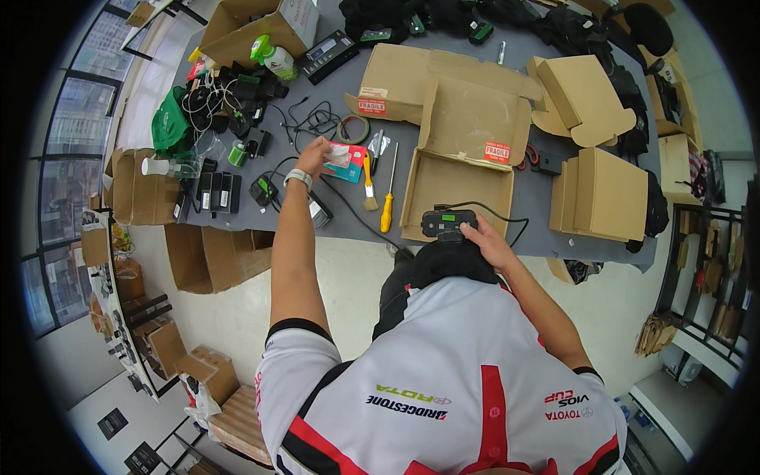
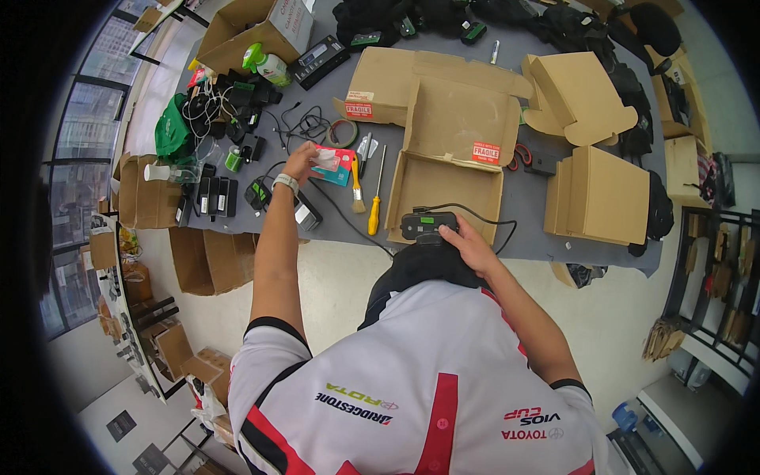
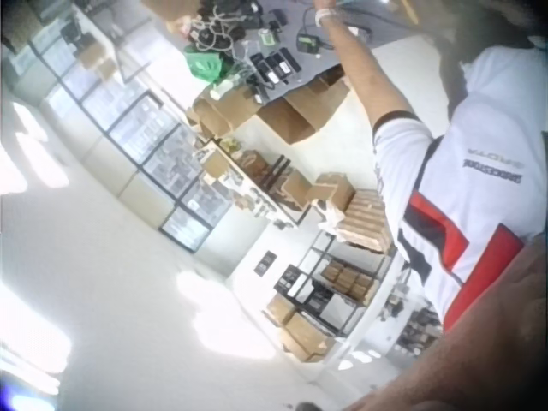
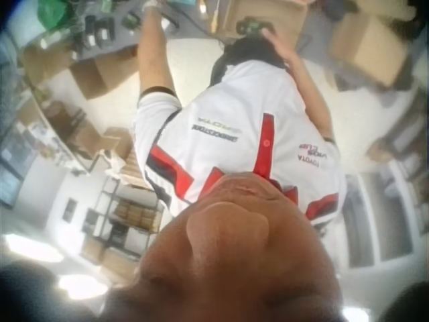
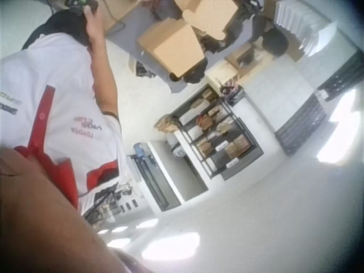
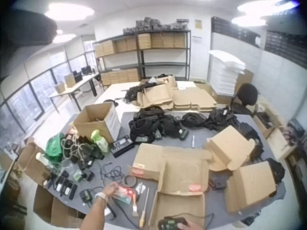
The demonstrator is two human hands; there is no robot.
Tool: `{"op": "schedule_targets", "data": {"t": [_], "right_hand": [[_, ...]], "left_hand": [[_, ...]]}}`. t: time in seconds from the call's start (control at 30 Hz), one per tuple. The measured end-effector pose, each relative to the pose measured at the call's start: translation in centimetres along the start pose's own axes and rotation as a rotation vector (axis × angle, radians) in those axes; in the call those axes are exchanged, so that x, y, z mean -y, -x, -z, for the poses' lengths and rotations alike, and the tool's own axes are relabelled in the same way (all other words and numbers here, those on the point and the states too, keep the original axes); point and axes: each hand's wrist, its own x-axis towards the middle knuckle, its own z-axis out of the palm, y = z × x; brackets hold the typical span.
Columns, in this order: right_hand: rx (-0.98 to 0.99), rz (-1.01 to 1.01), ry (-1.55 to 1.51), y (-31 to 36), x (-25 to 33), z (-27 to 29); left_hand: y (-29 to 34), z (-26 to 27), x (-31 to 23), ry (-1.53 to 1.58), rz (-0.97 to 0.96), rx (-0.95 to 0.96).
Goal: The person assembles a small electronic device by inserting a battery, using a screwdriver to secure the casing, and wiping the surface with a tissue. They then coil a cable and place the device into a cardboard box.
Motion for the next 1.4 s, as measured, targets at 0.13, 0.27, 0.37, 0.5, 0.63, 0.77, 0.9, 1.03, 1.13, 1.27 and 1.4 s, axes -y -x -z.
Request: {"op": "schedule_targets", "data": {"t": [0.13, 0.27, 0.37, 0.5, 0.63, 0.77, 0.9, 1.03, 1.13, 1.27, 1.4], "right_hand": [[-0.021, 0.030, -0.022, 0.1, 0.3, -0.1], [-0.169, 0.066, 0.067, -1.3, -0.8, 0.5], [-0.209, 0.109, 0.073, -1.2, 1.1, -0.7], [-0.297, 0.141, 0.077, -1.4, 1.6, -2.1], [-0.149, 0.168, 0.160, -2.2, 1.2, -0.8], [-0.125, 0.239, 0.044, -1.9, -0.2, -0.9], [-0.133, 0.294, 0.062, -1.8, -0.2, -0.9], [-0.146, 0.140, -0.019, -1.8, 0.6, 0.6], [-0.195, 0.159, 0.187, -1.1, 0.5, 0.9], [-0.193, 0.349, 0.165, -1.4, 0.4, -0.5], [-0.150, 0.303, 0.044, -1.0, -0.2, -0.5]], "left_hand": [[3.1, -1.1, -1.4, 0.214, -0.093, -0.038], [5.7, -4.1, -1.0, -0.116, -0.392, -0.211], [12.9, -12.1, -2.2, -0.311, -0.558, -0.174], [22.6, -24.3, -4.3, -0.552, -0.951, -0.198], [23.1, -28.2, -1.5, -0.778, -1.061, -0.116], [23.3, -26.2, -1.3, -0.835, -1.083, 0.049], [24.5, -24.4, -1.7, -0.762, -1.032, 0.134], [22.8, -22.2, -0.6, -0.874, -0.978, 0.060], [23.4, -22.4, -1.1, -0.586, -0.780, -0.013], [24.2, -25.5, -2.6, -0.602, -1.031, 0.117], [24.5, -25.4, -2.7, -0.826, -1.130, 0.170]]}}
